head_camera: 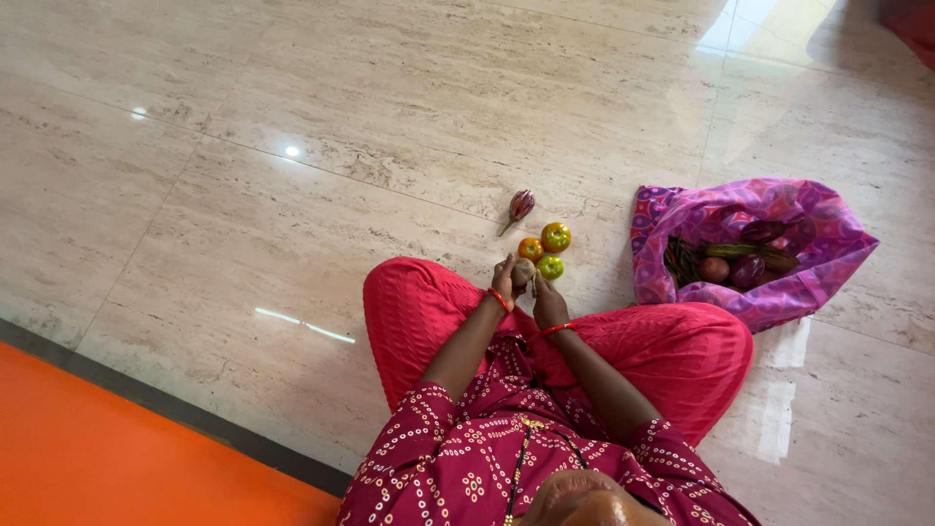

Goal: The person sits on the floor and peels a green tomato and a potato by hand, removing the skin in strips. She then peels a small purple eggplant. The peeled skins are placed on the floor beside her.

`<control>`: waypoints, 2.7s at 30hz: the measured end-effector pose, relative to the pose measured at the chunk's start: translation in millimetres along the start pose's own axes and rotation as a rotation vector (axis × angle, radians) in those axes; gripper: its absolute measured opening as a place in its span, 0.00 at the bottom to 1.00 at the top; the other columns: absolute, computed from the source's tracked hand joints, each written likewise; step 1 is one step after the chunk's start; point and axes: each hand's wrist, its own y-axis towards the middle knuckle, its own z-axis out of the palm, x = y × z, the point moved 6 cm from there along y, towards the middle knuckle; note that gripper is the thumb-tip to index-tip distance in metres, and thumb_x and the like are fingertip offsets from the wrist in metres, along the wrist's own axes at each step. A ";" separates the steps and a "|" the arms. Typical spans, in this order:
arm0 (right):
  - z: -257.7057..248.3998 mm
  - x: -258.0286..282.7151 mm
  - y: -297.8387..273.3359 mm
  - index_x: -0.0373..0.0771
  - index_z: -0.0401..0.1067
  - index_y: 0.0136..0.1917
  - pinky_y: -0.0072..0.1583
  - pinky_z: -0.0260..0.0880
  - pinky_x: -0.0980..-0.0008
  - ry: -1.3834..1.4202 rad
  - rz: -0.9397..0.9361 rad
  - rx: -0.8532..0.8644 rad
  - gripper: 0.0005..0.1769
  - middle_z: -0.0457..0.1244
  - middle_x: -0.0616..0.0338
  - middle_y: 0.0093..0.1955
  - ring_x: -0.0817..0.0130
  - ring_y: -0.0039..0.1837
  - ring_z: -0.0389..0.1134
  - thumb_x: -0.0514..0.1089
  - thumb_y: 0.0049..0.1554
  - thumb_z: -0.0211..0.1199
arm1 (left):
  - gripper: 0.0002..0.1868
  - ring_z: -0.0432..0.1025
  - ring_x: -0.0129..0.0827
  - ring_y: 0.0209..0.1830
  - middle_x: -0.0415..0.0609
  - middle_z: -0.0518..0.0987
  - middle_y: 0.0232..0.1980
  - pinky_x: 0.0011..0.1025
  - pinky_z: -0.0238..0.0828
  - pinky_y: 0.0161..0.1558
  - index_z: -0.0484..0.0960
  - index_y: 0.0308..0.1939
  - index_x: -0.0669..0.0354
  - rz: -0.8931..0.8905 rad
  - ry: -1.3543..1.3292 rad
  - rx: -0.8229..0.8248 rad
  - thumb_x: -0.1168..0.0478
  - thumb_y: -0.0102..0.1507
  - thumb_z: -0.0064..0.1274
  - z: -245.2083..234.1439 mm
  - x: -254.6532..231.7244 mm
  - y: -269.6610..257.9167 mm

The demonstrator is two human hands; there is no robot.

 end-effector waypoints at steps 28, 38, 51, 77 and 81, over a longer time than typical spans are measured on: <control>6.8 -50.0 19.7 0.44 0.65 0.74 0.56 0.75 0.58 0.408 0.347 0.004 0.30 0.72 0.43 0.55 0.48 0.57 0.75 0.32 0.59 0.56 | 0.33 0.77 0.40 0.42 0.54 0.78 0.46 0.41 0.81 0.44 0.66 0.49 0.55 -0.032 -0.010 -0.107 0.50 0.53 0.72 -11.5 18.6 12.0; 4.6 1.1 -3.4 0.42 0.62 0.77 0.63 0.73 0.56 -0.089 -0.296 -0.184 0.37 0.57 0.41 0.77 0.45 0.71 0.65 0.27 0.56 0.57 | 0.36 0.75 0.34 0.42 0.47 0.77 0.45 0.40 0.74 0.38 0.60 0.50 0.46 -0.073 -0.008 -0.210 0.43 0.52 0.71 -33.6 29.1 19.3; 14.7 -105.1 34.8 0.44 0.79 0.67 0.56 0.77 0.65 0.273 0.396 -0.014 0.29 0.72 0.45 0.56 0.58 0.56 0.77 0.27 0.56 0.54 | 0.29 0.77 0.30 0.39 0.48 0.80 0.40 0.30 0.82 0.40 0.67 0.49 0.53 0.052 0.231 0.012 0.59 0.54 0.72 -45.5 70.0 49.9; -10.9 -41.4 13.5 0.45 0.78 0.66 0.65 0.72 0.63 0.175 -0.013 -0.271 0.30 0.69 0.51 0.65 0.58 0.63 0.72 0.24 0.55 0.57 | 0.37 0.78 0.32 0.43 0.50 0.81 0.48 0.30 0.82 0.39 0.65 0.58 0.50 0.094 0.085 -0.103 0.58 0.54 0.74 -51.6 55.7 48.2; -18.1 -1.8 9.7 0.45 0.76 0.67 0.67 0.70 0.59 0.125 -0.145 -0.207 0.32 0.67 0.54 0.69 0.53 0.66 0.68 0.23 0.54 0.55 | 0.38 0.76 0.32 0.30 0.49 0.80 0.41 0.26 0.72 0.28 0.57 0.53 0.47 0.154 0.068 -0.130 0.57 0.54 0.74 -43.8 45.1 49.5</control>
